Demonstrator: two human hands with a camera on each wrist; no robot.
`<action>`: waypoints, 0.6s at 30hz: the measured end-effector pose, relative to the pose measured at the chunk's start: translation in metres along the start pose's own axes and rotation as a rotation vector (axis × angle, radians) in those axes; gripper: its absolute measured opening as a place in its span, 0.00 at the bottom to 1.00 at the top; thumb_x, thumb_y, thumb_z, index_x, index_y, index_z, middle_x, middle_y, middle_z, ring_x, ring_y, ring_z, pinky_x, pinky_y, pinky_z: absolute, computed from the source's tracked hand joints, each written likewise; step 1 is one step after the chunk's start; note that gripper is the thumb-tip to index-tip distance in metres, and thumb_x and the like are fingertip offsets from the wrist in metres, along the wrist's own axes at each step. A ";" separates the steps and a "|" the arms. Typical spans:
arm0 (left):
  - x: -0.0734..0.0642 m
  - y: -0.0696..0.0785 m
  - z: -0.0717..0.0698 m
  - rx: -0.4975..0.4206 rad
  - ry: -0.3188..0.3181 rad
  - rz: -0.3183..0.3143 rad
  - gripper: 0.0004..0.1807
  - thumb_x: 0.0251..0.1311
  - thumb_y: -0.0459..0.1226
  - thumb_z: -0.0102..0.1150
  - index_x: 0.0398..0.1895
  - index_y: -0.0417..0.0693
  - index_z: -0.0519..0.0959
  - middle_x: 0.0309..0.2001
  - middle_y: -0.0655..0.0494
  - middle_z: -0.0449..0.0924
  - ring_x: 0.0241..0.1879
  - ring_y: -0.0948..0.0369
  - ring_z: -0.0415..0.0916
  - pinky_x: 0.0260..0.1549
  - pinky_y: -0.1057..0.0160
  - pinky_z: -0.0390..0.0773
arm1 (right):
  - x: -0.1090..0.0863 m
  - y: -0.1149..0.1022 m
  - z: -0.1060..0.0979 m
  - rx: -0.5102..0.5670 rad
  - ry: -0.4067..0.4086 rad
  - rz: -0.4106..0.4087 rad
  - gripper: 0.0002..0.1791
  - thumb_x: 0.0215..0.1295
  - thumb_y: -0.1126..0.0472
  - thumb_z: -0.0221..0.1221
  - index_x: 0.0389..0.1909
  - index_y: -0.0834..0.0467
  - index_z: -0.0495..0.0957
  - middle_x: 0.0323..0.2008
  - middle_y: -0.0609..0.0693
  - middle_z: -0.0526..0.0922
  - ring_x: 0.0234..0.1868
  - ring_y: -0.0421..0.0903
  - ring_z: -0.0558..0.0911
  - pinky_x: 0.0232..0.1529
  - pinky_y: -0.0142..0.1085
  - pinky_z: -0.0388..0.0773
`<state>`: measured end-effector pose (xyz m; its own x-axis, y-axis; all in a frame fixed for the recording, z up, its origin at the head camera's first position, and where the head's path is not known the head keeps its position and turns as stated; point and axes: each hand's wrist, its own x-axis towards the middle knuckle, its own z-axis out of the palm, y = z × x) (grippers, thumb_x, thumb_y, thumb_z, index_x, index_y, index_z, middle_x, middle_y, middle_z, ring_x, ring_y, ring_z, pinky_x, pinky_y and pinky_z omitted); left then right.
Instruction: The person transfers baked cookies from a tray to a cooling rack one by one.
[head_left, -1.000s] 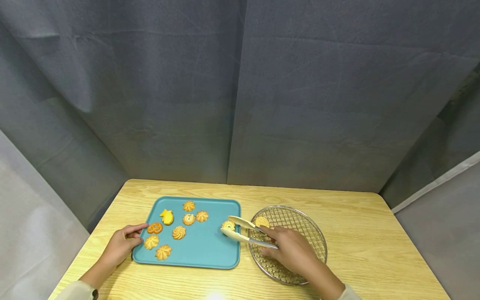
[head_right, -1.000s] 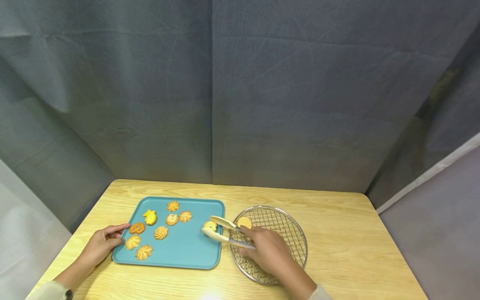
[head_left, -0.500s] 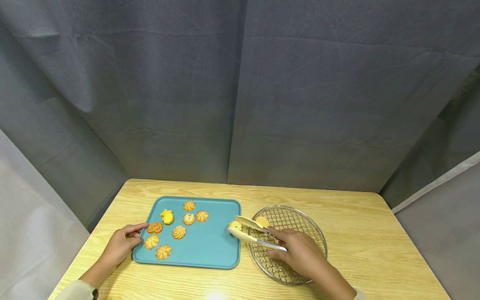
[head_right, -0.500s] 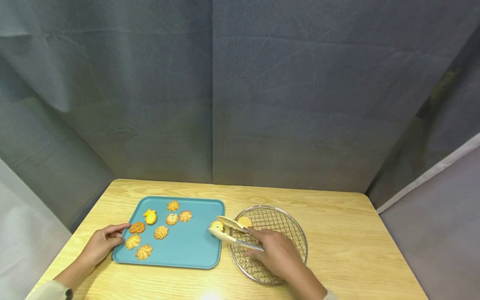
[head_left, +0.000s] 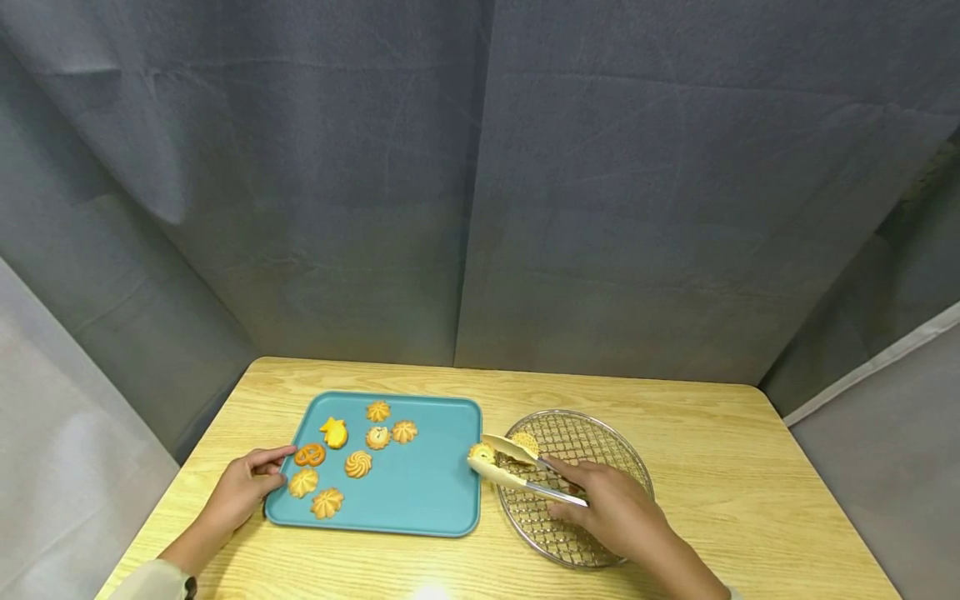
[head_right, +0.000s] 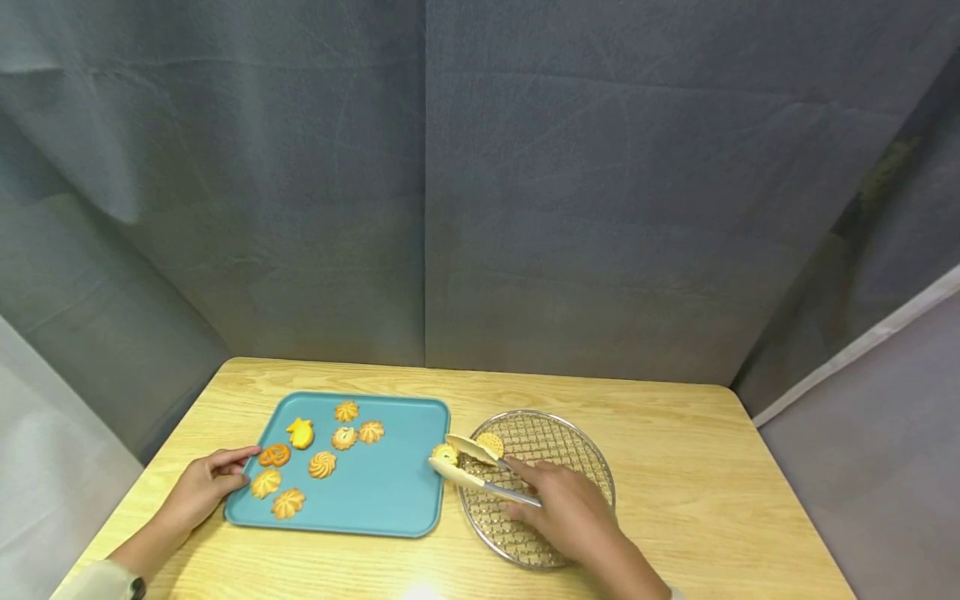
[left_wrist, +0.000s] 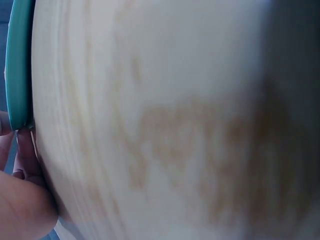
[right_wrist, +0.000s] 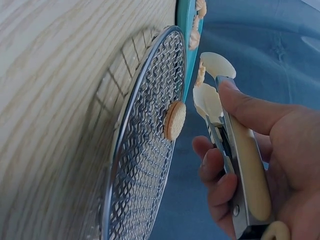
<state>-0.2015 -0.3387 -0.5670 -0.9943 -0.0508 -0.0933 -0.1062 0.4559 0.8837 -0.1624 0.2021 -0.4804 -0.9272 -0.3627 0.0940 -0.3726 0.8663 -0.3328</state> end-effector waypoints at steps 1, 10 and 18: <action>0.000 0.000 0.000 -0.001 0.001 0.002 0.27 0.61 0.24 0.63 0.66 0.32 0.77 0.47 0.42 0.78 0.39 0.63 0.72 0.36 0.68 0.78 | -0.001 0.000 0.000 0.002 0.002 0.004 0.36 0.57 0.46 0.74 0.68 0.46 0.79 0.43 0.43 0.87 0.38 0.41 0.83 0.39 0.41 0.80; 0.000 0.000 0.000 0.014 0.005 0.007 0.27 0.61 0.24 0.63 0.66 0.32 0.77 0.48 0.41 0.78 0.39 0.64 0.73 0.37 0.69 0.78 | -0.008 0.007 -0.004 0.019 -0.004 0.025 0.37 0.56 0.46 0.74 0.68 0.46 0.79 0.35 0.36 0.82 0.32 0.34 0.78 0.36 0.37 0.77; 0.001 -0.002 0.000 0.015 0.006 0.004 0.27 0.61 0.24 0.63 0.66 0.32 0.77 0.48 0.41 0.78 0.39 0.64 0.73 0.37 0.70 0.77 | -0.018 0.013 -0.006 0.045 -0.032 0.066 0.37 0.57 0.45 0.73 0.69 0.44 0.78 0.52 0.49 0.87 0.50 0.50 0.86 0.50 0.53 0.82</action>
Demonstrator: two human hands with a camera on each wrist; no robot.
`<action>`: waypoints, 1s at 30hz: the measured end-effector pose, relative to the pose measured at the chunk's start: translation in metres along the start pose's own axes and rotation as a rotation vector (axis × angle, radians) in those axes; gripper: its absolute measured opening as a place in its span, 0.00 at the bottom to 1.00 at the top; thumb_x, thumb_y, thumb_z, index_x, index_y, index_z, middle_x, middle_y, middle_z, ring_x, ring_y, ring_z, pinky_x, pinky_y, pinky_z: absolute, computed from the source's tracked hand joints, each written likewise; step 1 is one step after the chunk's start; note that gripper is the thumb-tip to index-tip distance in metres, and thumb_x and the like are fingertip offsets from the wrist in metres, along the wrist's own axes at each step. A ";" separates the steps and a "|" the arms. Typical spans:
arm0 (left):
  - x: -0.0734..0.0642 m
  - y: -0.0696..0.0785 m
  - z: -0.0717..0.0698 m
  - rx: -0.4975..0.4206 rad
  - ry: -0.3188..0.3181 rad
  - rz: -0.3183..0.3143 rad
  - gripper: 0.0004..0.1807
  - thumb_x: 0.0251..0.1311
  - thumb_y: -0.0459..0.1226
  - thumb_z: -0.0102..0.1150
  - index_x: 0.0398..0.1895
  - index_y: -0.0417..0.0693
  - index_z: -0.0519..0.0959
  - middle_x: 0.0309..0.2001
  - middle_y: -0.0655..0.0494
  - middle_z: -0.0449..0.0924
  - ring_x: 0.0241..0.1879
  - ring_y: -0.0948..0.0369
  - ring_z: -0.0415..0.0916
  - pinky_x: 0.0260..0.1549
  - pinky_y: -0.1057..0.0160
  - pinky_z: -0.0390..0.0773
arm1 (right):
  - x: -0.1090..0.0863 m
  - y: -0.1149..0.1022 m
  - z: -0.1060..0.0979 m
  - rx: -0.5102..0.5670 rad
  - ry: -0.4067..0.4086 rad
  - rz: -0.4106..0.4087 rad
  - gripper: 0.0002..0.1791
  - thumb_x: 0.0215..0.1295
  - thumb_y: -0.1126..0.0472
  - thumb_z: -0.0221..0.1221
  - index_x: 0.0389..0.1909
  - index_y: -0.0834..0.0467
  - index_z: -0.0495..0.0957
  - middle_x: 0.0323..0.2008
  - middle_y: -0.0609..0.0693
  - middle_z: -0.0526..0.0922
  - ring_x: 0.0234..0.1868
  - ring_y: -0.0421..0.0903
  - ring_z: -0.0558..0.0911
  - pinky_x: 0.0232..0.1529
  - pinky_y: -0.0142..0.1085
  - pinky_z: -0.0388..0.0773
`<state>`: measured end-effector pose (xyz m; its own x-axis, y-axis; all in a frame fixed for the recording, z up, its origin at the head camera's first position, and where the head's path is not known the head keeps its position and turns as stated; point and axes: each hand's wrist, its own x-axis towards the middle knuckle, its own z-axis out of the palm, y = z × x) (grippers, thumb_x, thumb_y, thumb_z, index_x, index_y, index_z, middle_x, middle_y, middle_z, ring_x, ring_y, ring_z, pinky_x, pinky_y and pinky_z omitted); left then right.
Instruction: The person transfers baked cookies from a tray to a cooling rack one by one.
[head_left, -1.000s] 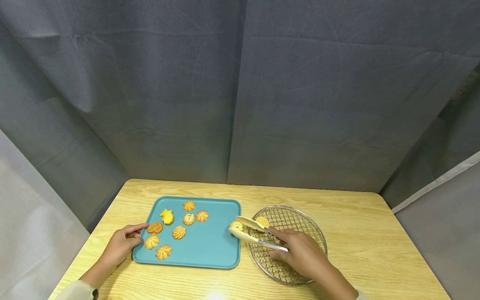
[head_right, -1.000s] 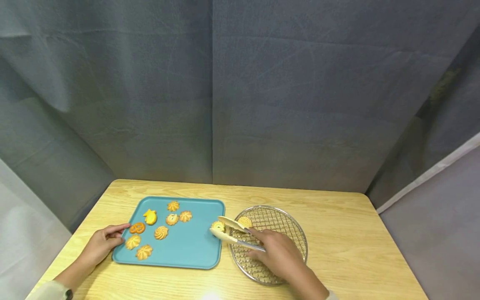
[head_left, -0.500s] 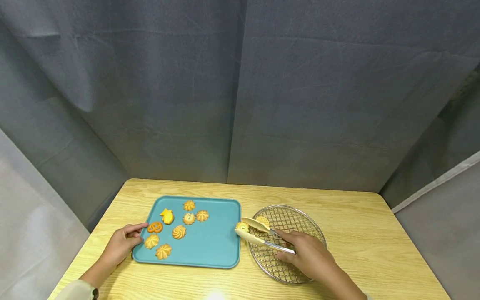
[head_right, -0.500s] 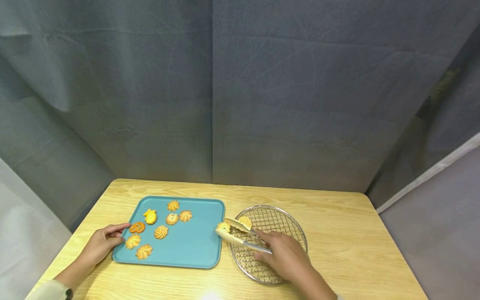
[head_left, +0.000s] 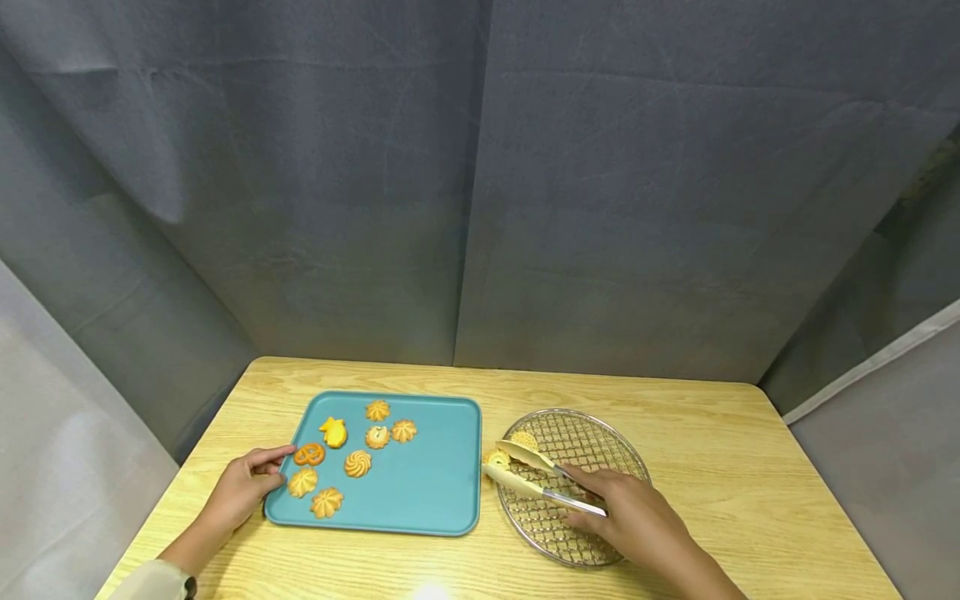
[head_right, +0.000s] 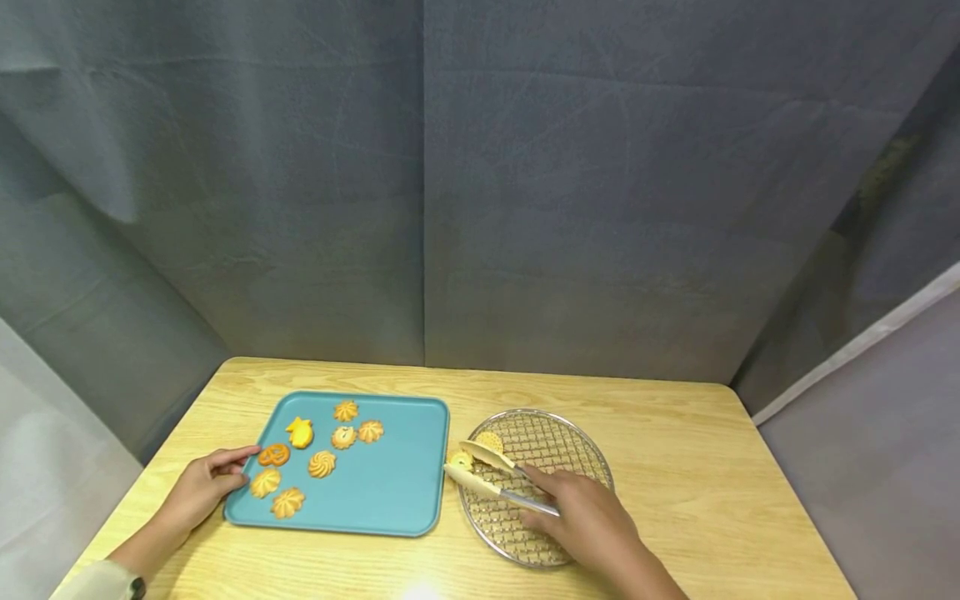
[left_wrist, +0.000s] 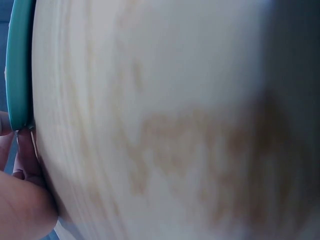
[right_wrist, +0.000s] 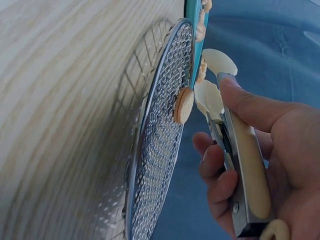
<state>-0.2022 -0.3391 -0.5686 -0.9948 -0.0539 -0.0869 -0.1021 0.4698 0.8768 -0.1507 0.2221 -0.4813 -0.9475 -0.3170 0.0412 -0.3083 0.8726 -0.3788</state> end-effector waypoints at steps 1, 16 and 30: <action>0.000 0.000 0.000 0.000 0.000 0.001 0.27 0.61 0.24 0.63 0.66 0.32 0.77 0.48 0.41 0.78 0.39 0.64 0.73 0.37 0.70 0.77 | -0.001 0.001 -0.001 0.003 -0.005 0.008 0.37 0.57 0.45 0.73 0.70 0.43 0.78 0.52 0.49 0.87 0.52 0.51 0.85 0.52 0.54 0.81; -0.001 0.001 0.000 -0.001 0.001 0.006 0.27 0.61 0.24 0.64 0.66 0.33 0.77 0.48 0.42 0.79 0.40 0.65 0.73 0.37 0.69 0.78 | -0.015 0.014 -0.006 0.004 -0.029 0.018 0.36 0.57 0.44 0.73 0.69 0.44 0.78 0.58 0.56 0.85 0.58 0.59 0.83 0.56 0.59 0.78; -0.003 0.004 0.000 -0.013 -0.009 -0.004 0.27 0.62 0.24 0.63 0.66 0.32 0.76 0.48 0.41 0.78 0.40 0.63 0.73 0.37 0.69 0.78 | -0.024 0.023 -0.008 0.025 -0.070 0.043 0.37 0.55 0.42 0.73 0.68 0.46 0.80 0.59 0.51 0.85 0.58 0.56 0.83 0.55 0.57 0.79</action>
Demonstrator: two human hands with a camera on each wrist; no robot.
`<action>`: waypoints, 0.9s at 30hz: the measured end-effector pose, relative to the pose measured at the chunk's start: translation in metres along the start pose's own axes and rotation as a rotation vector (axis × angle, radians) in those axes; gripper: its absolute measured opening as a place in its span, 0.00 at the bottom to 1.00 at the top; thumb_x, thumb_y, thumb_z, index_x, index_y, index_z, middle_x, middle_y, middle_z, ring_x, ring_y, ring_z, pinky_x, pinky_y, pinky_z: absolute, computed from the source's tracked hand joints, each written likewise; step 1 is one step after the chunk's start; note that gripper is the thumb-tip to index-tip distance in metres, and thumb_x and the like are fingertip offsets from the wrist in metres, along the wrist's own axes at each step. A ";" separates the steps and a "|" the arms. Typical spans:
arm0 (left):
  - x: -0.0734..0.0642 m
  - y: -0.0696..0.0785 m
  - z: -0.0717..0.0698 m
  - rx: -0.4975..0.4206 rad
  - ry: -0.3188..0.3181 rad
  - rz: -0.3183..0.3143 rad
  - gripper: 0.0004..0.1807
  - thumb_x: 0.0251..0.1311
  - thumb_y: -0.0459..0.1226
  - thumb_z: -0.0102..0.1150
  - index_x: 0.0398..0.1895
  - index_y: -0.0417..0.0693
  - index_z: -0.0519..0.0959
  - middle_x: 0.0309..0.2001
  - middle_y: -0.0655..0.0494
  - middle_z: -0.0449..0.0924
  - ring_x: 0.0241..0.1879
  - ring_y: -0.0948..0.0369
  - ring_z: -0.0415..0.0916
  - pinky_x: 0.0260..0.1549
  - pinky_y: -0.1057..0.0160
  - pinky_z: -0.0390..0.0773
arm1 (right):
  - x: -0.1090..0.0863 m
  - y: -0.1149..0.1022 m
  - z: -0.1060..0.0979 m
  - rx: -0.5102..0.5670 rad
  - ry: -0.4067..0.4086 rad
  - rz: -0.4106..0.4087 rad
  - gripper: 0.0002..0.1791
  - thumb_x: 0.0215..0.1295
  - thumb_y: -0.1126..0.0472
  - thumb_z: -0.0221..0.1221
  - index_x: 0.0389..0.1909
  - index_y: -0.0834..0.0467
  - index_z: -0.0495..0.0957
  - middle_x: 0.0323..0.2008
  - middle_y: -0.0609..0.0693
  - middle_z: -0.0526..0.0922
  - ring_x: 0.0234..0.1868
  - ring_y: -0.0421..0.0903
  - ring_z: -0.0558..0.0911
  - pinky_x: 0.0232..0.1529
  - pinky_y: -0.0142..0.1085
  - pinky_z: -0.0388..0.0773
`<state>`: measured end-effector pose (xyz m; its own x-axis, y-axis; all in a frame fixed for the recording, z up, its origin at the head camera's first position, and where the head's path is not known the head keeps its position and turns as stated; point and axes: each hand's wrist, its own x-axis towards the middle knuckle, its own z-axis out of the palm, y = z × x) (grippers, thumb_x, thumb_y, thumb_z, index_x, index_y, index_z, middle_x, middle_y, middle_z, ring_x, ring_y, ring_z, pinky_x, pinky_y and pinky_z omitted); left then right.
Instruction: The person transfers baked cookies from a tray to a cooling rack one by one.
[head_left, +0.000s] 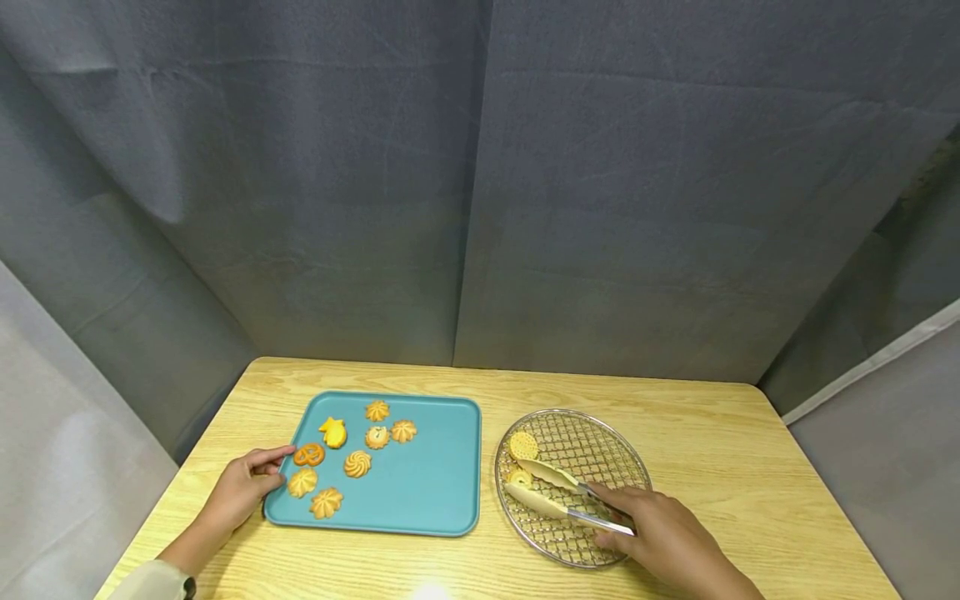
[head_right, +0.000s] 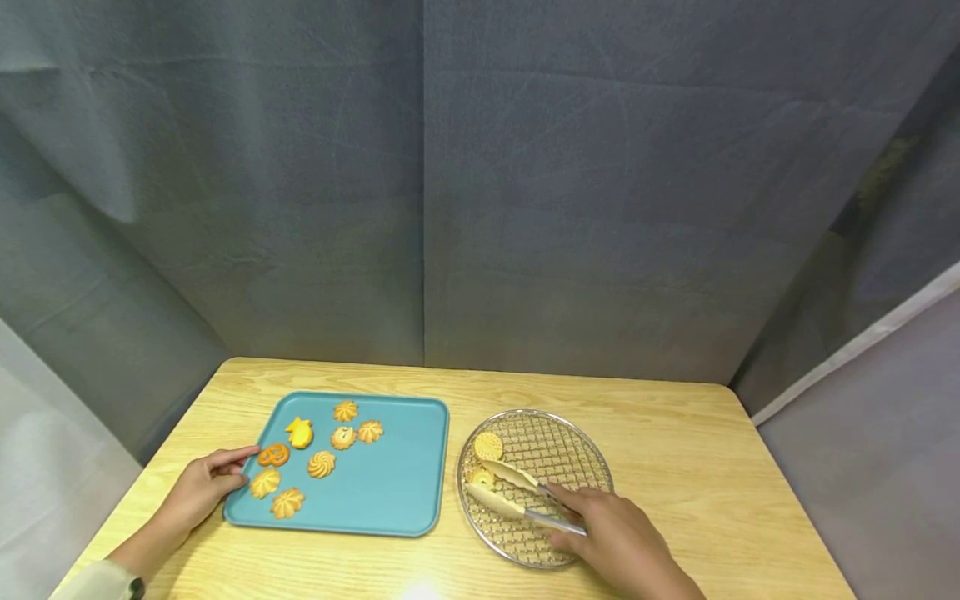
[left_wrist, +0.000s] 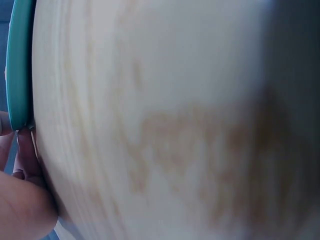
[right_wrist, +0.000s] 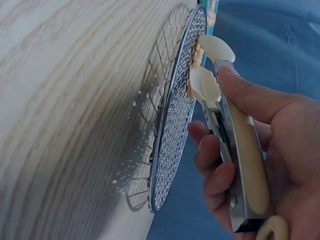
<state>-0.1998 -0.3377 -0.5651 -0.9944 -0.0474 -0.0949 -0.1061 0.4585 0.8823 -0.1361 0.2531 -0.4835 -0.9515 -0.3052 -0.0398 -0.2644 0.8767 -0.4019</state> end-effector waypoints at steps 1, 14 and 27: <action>0.000 0.000 0.000 0.002 0.000 0.000 0.27 0.62 0.24 0.63 0.66 0.32 0.76 0.47 0.41 0.78 0.40 0.63 0.73 0.37 0.69 0.78 | 0.000 0.000 0.000 0.003 -0.002 0.001 0.38 0.55 0.43 0.73 0.68 0.46 0.80 0.60 0.50 0.84 0.59 0.56 0.83 0.56 0.57 0.79; 0.001 -0.002 0.000 0.026 -0.002 -0.011 0.27 0.62 0.24 0.63 0.66 0.33 0.77 0.47 0.42 0.78 0.40 0.63 0.72 0.37 0.69 0.77 | -0.001 0.003 0.000 0.018 -0.008 0.016 0.38 0.54 0.42 0.74 0.67 0.47 0.80 0.59 0.53 0.85 0.59 0.57 0.83 0.56 0.57 0.79; 0.002 -0.002 -0.001 0.039 0.003 0.005 0.26 0.62 0.25 0.63 0.66 0.33 0.78 0.47 0.42 0.79 0.40 0.64 0.73 0.37 0.69 0.77 | 0.000 0.000 -0.002 0.009 0.009 0.007 0.38 0.52 0.42 0.74 0.67 0.47 0.81 0.57 0.51 0.86 0.56 0.55 0.84 0.52 0.55 0.81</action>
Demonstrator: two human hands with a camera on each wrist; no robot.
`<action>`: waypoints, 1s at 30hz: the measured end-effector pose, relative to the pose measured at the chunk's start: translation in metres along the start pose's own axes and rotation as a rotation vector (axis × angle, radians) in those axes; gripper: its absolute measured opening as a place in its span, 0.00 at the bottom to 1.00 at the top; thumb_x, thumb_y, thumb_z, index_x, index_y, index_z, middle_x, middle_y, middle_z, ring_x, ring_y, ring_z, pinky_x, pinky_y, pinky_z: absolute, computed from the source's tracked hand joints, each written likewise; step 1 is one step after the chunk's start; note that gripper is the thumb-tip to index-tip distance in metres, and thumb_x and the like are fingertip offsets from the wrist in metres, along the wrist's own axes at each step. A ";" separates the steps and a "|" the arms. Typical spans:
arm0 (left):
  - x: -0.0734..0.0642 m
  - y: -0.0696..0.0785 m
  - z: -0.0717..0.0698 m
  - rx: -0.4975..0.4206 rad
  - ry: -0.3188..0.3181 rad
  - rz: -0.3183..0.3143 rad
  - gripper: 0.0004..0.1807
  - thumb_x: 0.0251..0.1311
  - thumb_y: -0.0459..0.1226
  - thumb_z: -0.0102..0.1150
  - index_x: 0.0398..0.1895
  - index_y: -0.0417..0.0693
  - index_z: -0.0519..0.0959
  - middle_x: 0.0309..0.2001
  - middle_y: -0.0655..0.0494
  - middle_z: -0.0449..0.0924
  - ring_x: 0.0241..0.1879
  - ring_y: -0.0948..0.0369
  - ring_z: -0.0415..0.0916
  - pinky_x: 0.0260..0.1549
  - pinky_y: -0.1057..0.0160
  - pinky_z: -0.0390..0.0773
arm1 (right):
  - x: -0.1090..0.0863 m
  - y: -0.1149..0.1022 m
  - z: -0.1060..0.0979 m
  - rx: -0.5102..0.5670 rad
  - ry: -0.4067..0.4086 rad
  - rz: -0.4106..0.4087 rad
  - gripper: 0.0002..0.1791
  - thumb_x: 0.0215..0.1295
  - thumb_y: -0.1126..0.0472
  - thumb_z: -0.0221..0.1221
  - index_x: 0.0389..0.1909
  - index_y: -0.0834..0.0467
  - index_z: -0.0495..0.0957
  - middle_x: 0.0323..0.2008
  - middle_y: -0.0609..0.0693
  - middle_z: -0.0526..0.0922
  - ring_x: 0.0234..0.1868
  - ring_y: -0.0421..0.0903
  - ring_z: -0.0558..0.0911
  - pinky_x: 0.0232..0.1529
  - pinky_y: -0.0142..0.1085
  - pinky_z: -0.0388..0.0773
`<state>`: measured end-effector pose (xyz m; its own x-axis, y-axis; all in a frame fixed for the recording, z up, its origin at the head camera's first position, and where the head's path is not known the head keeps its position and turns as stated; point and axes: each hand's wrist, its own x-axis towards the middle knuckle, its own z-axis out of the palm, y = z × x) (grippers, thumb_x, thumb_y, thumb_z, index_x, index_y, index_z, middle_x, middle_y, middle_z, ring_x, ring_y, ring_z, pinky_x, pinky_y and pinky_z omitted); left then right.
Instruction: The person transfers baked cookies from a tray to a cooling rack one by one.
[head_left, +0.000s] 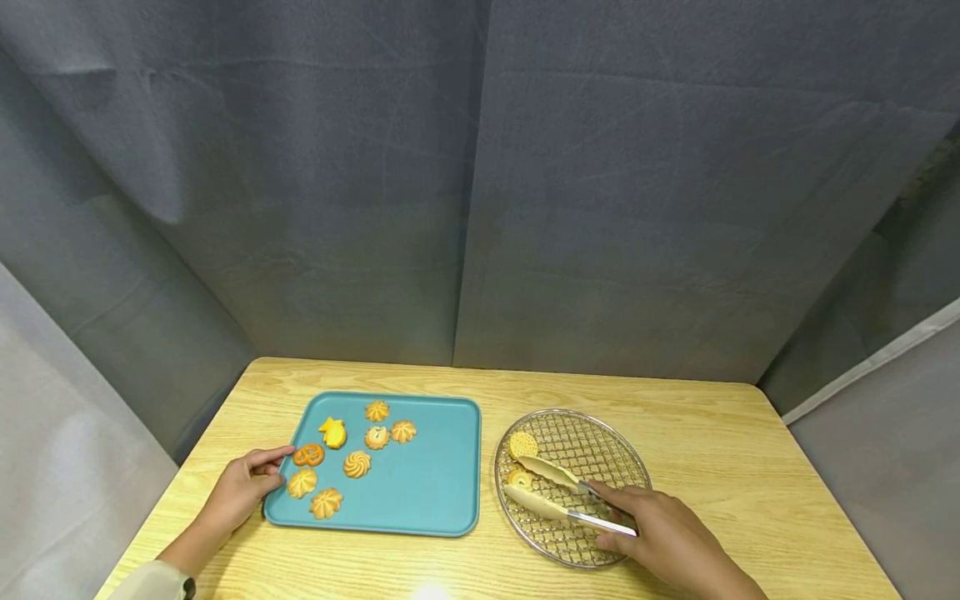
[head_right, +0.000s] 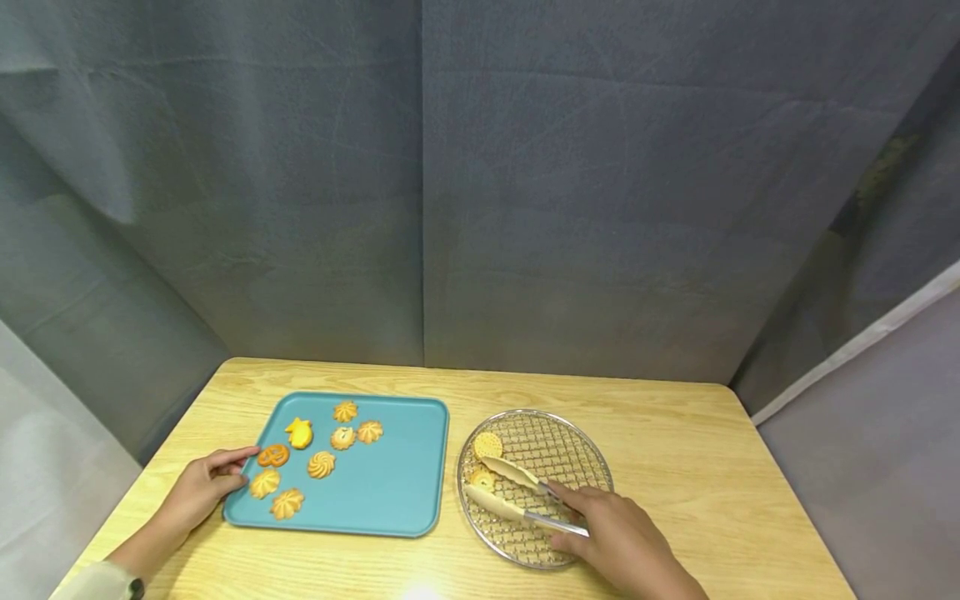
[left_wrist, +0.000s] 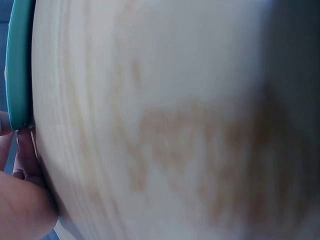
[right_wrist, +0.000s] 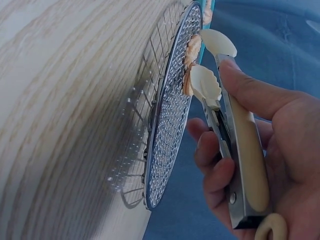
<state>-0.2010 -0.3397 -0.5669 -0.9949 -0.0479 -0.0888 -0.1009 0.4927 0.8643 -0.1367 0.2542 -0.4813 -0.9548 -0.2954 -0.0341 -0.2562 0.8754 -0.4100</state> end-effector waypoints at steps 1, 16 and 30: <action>0.000 0.000 0.000 -0.001 -0.001 0.000 0.26 0.62 0.25 0.63 0.66 0.33 0.77 0.47 0.42 0.79 0.40 0.64 0.73 0.37 0.69 0.77 | 0.000 0.000 0.000 0.001 0.003 -0.003 0.38 0.52 0.42 0.75 0.67 0.48 0.81 0.57 0.52 0.86 0.56 0.55 0.84 0.52 0.55 0.81; 0.000 0.000 0.000 -0.008 -0.008 0.001 0.26 0.63 0.25 0.63 0.66 0.32 0.77 0.49 0.42 0.78 0.41 0.64 0.73 0.38 0.69 0.77 | 0.002 -0.002 0.000 -0.020 0.008 -0.034 0.40 0.54 0.38 0.72 0.69 0.45 0.79 0.58 0.55 0.85 0.58 0.57 0.83 0.54 0.56 0.80; 0.001 0.000 0.000 0.014 -0.004 0.000 0.26 0.62 0.24 0.62 0.65 0.34 0.78 0.48 0.44 0.78 0.40 0.63 0.72 0.38 0.69 0.77 | 0.013 -0.011 0.001 -0.028 0.009 -0.028 0.39 0.56 0.41 0.73 0.71 0.39 0.76 0.59 0.54 0.84 0.60 0.57 0.82 0.55 0.57 0.79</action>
<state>-0.2024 -0.3399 -0.5668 -0.9948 -0.0445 -0.0913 -0.1013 0.5046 0.8574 -0.1460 0.2408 -0.4782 -0.9483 -0.3170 -0.0148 -0.2872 0.8772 -0.3848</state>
